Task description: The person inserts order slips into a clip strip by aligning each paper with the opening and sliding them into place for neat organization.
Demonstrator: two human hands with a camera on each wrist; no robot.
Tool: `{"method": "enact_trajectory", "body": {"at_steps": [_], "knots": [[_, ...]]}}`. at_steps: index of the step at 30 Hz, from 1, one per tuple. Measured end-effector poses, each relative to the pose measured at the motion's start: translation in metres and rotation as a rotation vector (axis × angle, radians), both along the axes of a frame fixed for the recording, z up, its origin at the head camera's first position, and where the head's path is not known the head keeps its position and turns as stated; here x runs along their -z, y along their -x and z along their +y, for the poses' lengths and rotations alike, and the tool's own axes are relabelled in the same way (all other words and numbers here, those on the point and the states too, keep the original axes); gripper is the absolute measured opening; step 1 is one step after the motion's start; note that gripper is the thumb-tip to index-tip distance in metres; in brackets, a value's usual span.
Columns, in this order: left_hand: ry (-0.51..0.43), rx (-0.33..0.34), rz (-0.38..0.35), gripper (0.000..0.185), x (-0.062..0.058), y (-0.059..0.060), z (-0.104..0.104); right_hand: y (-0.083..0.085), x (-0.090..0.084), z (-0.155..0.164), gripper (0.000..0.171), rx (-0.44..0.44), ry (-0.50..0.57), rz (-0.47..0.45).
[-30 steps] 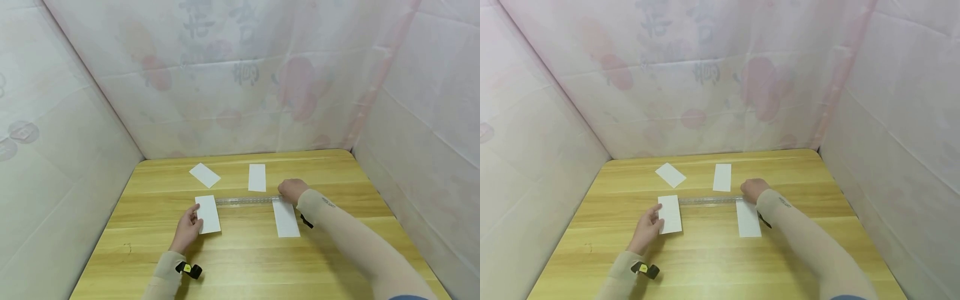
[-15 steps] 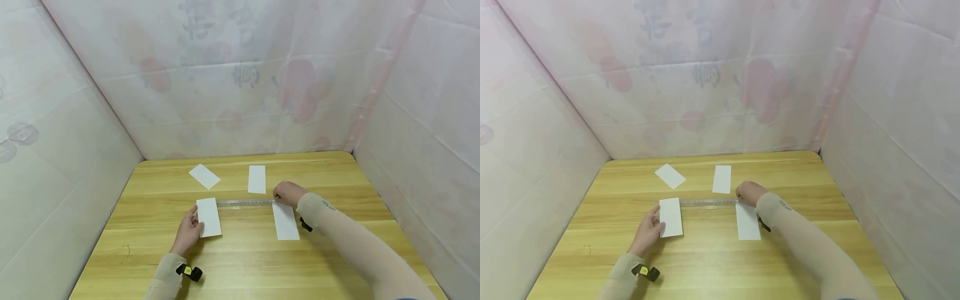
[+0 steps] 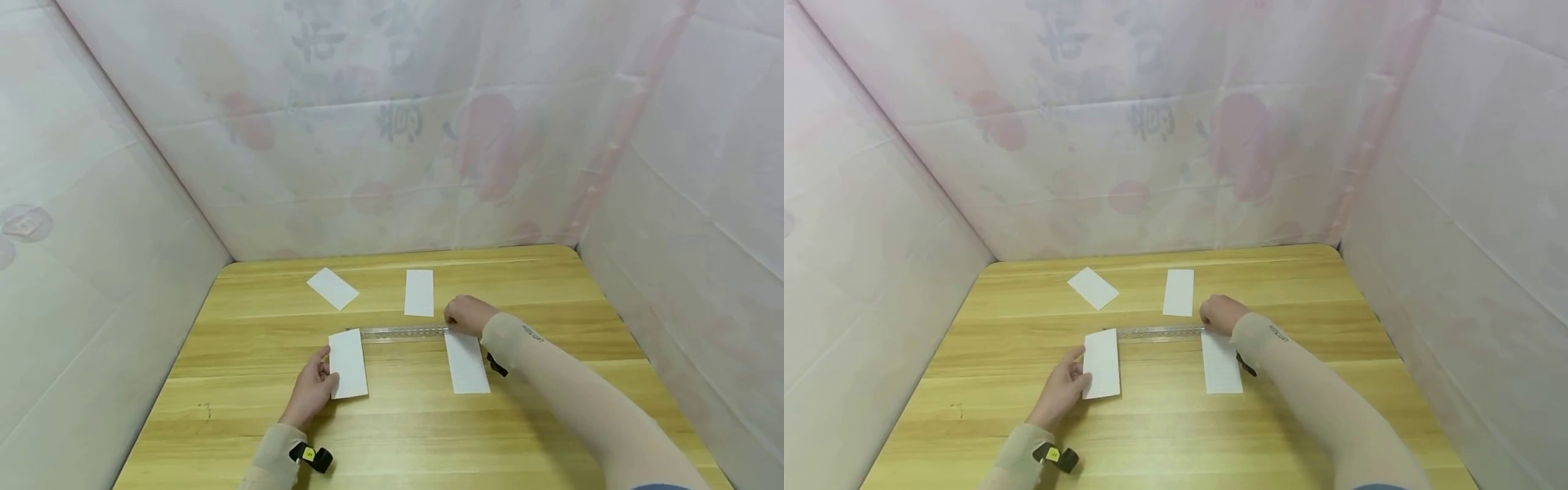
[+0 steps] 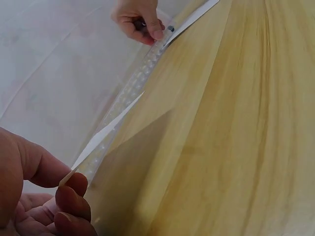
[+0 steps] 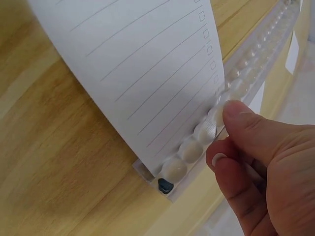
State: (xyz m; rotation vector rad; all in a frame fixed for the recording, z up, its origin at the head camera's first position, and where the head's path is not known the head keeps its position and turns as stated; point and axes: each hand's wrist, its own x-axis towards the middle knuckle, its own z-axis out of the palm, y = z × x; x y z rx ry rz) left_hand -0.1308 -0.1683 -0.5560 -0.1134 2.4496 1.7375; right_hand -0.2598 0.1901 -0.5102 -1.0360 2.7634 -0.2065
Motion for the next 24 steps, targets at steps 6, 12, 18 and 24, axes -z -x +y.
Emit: {"method": "enact_trajectory", "body": {"at_steps": [6, 12, 18, 24], "knots": [[0.001, 0.031, 0.012, 0.062, 0.003, 0.000, 0.004, 0.002, 0.002, 0.000, 0.018, 0.008, -0.022, -0.010], [-0.016, 0.052, 0.027, 0.063, 0.004, -0.002, 0.009, 0.001, 0.002, -0.002, 0.020, 0.008, -0.012, -0.010], [-0.015, 0.065, 0.024, 0.062, 0.006, -0.001, 0.013, 0.001, 0.002, -0.003, 0.022, 0.003, -0.013, -0.005], [0.000, 0.094, 0.032, 0.060, 0.009, 0.001, 0.014, -0.001, 0.000, -0.002, 0.023, -0.007, -0.005, 0.002]]}}
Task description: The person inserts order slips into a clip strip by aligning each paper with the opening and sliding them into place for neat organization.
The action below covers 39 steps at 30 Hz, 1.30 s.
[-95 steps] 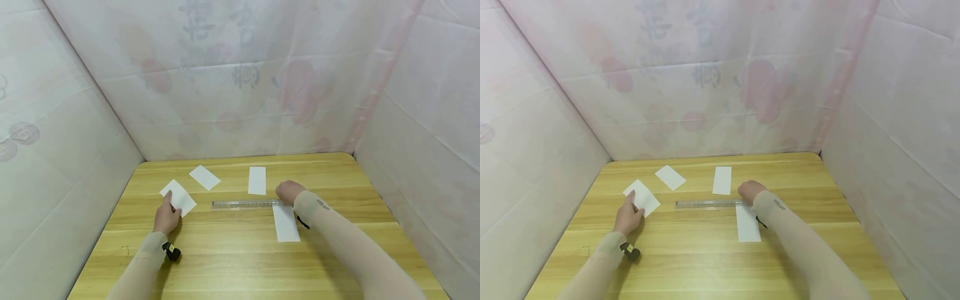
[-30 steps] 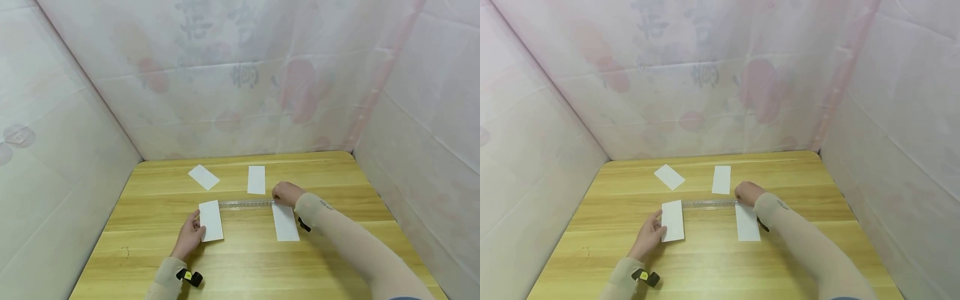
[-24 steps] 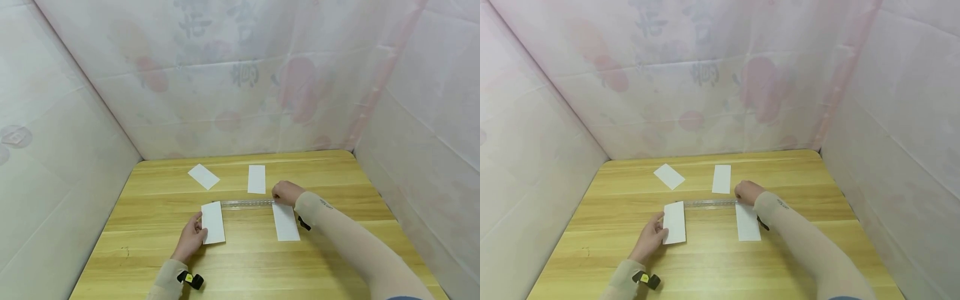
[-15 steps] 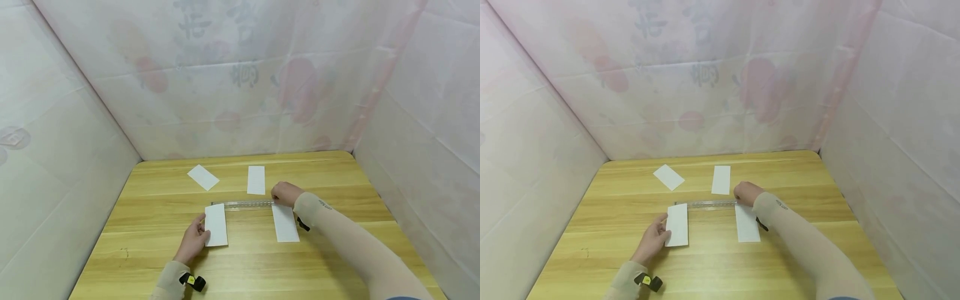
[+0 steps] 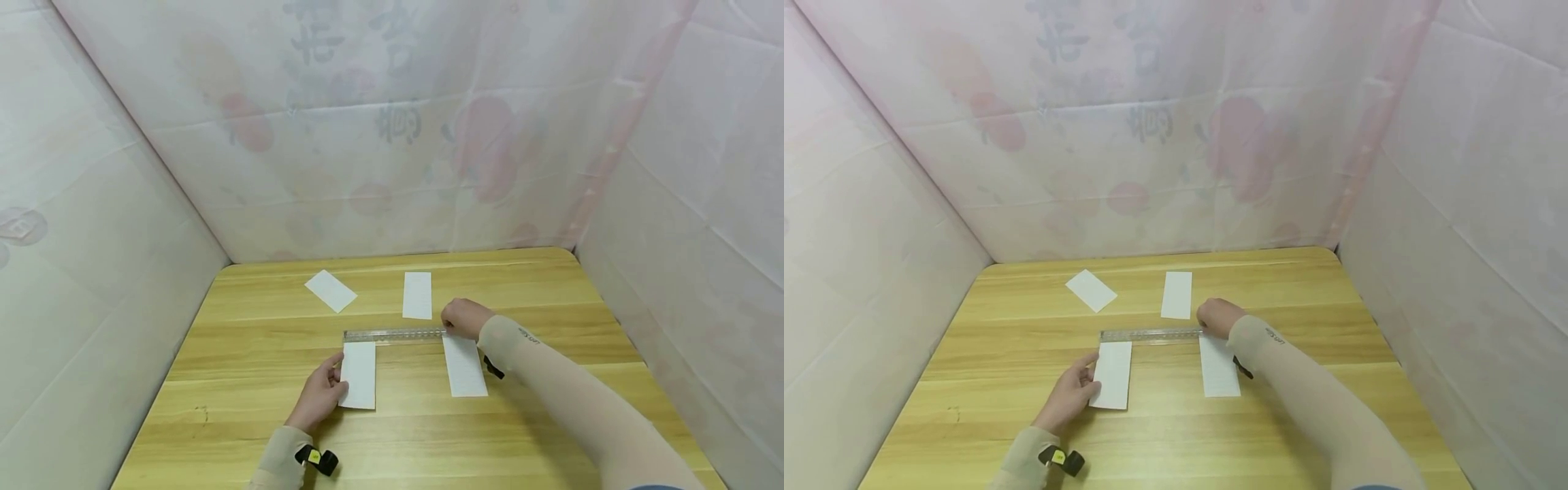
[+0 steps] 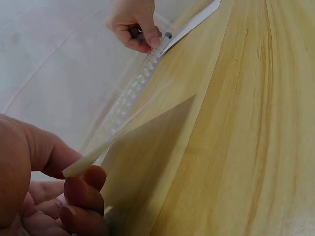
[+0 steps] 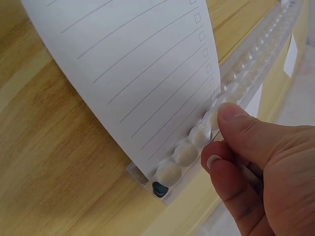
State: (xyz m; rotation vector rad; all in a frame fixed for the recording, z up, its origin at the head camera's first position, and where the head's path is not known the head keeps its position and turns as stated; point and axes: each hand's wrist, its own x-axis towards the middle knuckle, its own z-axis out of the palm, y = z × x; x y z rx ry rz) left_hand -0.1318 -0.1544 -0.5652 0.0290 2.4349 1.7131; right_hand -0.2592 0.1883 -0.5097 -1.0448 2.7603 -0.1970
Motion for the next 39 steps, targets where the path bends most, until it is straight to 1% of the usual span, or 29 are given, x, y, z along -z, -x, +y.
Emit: {"method": "enact_trajectory", "body": {"at_steps": [4, 8, 11, 17, 23, 31, 39], "knots": [[0.006, 0.011, -0.003, 0.058, 0.0015, 0.0012, -0.0002, -0.0002, -0.0001, 0.0000, 0.021, 0.003, -0.003, 0.012], [0.007, 0.002, -0.017, 0.055, 0.0032, 0.0012, -0.0009, 0.0004, 0.0005, -0.0006, 0.018, 0.007, -0.015, 0.009], [-0.011, -0.018, -0.033, 0.054, 0.0051, 0.0018, -0.0019, 0.0008, 0.0010, -0.0010, 0.019, 0.010, -0.021, 0.003], [-0.065, -0.076, -0.085, 0.051, 0.0074, 0.0030, -0.0028, 0.0010, 0.0034, -0.0013, 0.025, 0.008, -0.026, 0.007], [-0.108, -0.095, -0.102, 0.051, 0.0088, 0.0030, -0.0016, 0.0005, 0.0018, 0.0002, 0.022, 0.011, -0.006, 0.009], [-0.092, -0.128, -0.094, 0.052, 0.0063, 0.0009, 0.0018, 0.0011, 0.0031, 0.0008, 0.020, 0.011, -0.007, 0.007], [-0.071, -0.148, -0.092, 0.052, 0.0055, 0.0032, 0.0064, 0.0024, 0.0031, 0.0013, 0.019, 0.017, -0.011, 0.000]]}}
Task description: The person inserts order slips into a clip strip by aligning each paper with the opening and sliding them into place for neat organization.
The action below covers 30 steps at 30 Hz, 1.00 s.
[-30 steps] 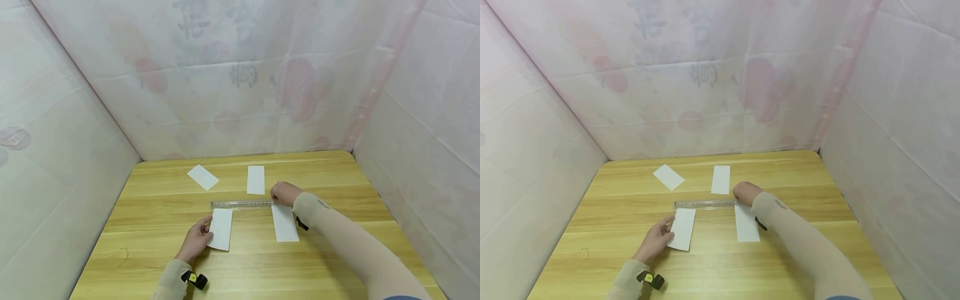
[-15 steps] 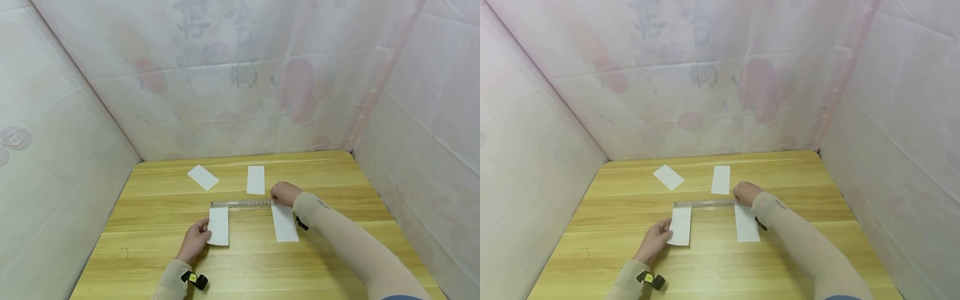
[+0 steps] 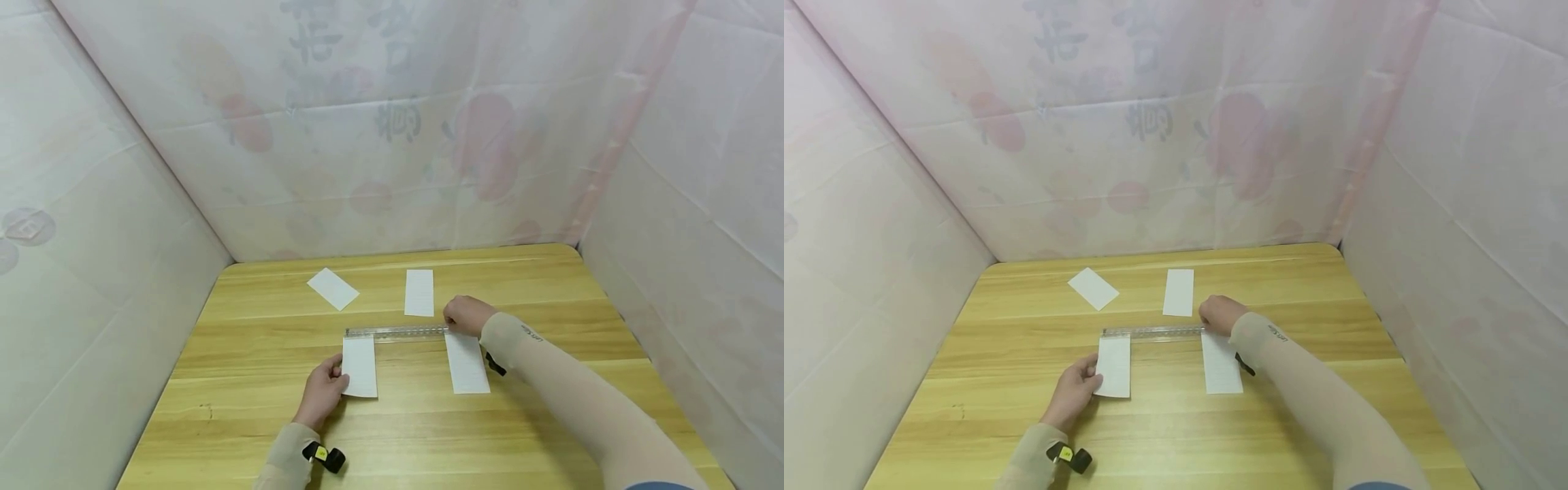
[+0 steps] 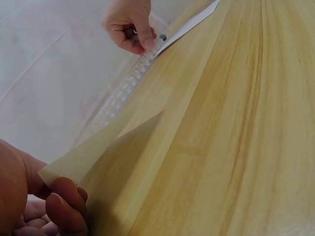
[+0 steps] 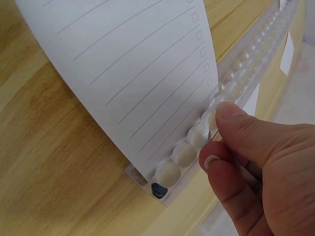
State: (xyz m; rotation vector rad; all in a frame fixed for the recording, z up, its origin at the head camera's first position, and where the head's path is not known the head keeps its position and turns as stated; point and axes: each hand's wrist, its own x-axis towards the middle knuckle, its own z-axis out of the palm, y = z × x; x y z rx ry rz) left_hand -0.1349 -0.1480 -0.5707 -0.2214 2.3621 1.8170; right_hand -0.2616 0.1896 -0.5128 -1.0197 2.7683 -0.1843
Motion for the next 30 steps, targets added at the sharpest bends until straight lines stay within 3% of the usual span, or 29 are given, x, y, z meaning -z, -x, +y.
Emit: {"method": "enact_trajectory", "body": {"at_steps": [14, 30], "knots": [[0.154, -0.008, 0.053, 0.054, -0.007, 0.007, 0.005, -0.004, -0.004, 0.000, 0.020, -0.016, 0.015, 0.008], [0.258, 0.027, 0.089, 0.048, -0.015, 0.011, 0.009, -0.003, -0.006, -0.002, 0.030, -0.025, 0.000, 0.020]]}}
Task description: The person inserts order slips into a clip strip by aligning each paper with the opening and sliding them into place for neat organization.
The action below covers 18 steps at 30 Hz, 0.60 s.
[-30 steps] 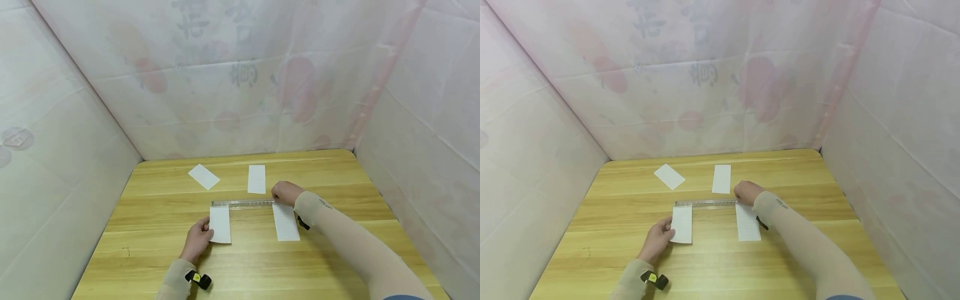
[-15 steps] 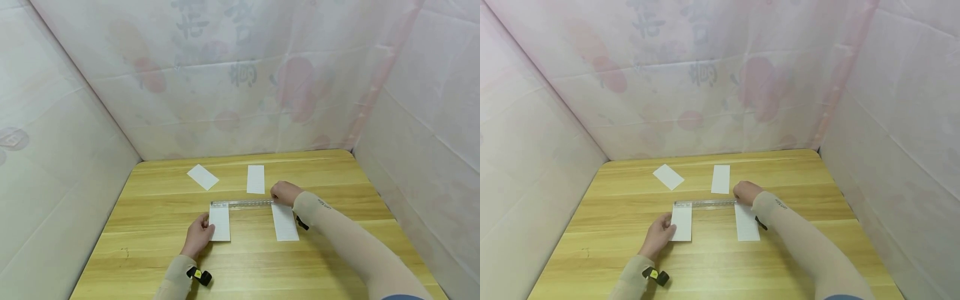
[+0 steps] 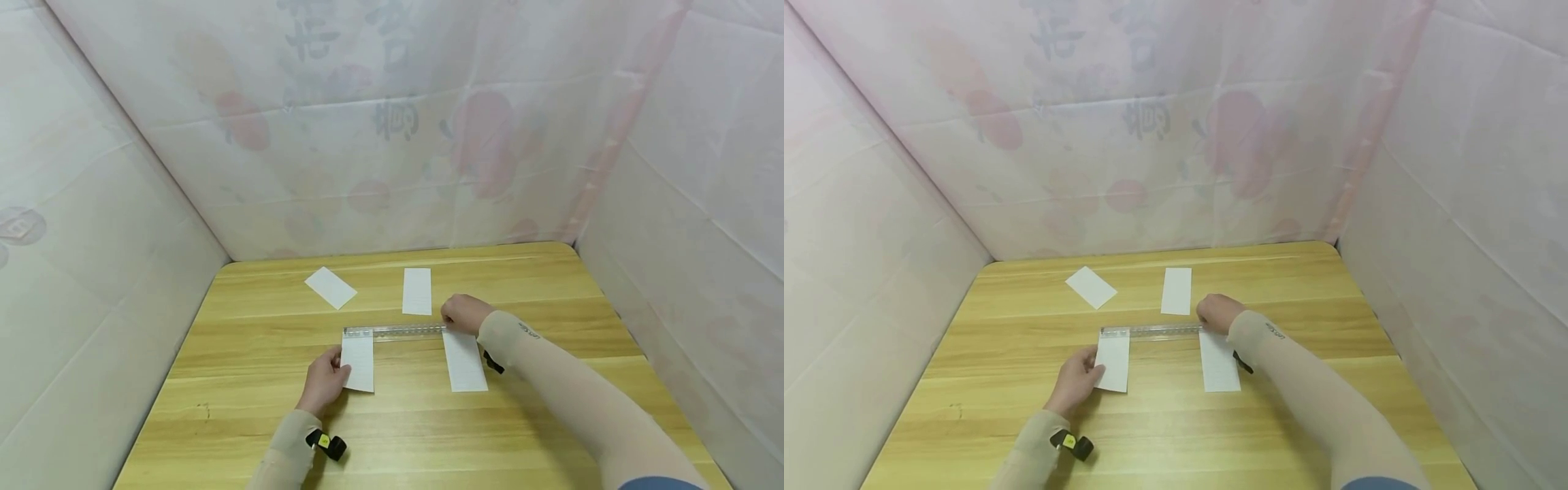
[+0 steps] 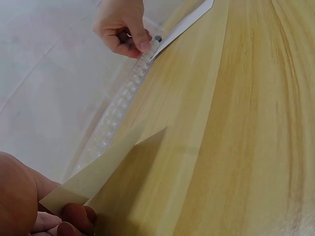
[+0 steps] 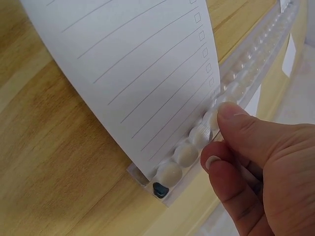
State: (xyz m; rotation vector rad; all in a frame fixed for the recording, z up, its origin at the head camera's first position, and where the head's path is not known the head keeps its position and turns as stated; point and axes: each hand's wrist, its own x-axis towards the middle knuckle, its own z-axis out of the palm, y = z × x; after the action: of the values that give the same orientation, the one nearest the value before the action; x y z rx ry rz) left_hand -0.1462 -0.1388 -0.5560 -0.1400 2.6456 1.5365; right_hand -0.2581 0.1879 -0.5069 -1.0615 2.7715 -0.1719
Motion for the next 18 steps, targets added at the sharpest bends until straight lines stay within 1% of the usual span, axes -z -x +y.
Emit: {"method": "enact_trajectory", "body": {"at_steps": [7, 18], "knots": [[0.026, 0.022, 0.008, 0.048, -0.0012, 0.0012, -0.0011, 0.0009, -0.0003, -0.0006, 0.033, -0.005, 0.002, 0.001], [0.044, 0.055, 0.004, 0.050, -0.0009, 0.0022, 0.0017, 0.0026, 0.0029, 0.0006, 0.028, -0.009, -0.014, 0.004]]}}
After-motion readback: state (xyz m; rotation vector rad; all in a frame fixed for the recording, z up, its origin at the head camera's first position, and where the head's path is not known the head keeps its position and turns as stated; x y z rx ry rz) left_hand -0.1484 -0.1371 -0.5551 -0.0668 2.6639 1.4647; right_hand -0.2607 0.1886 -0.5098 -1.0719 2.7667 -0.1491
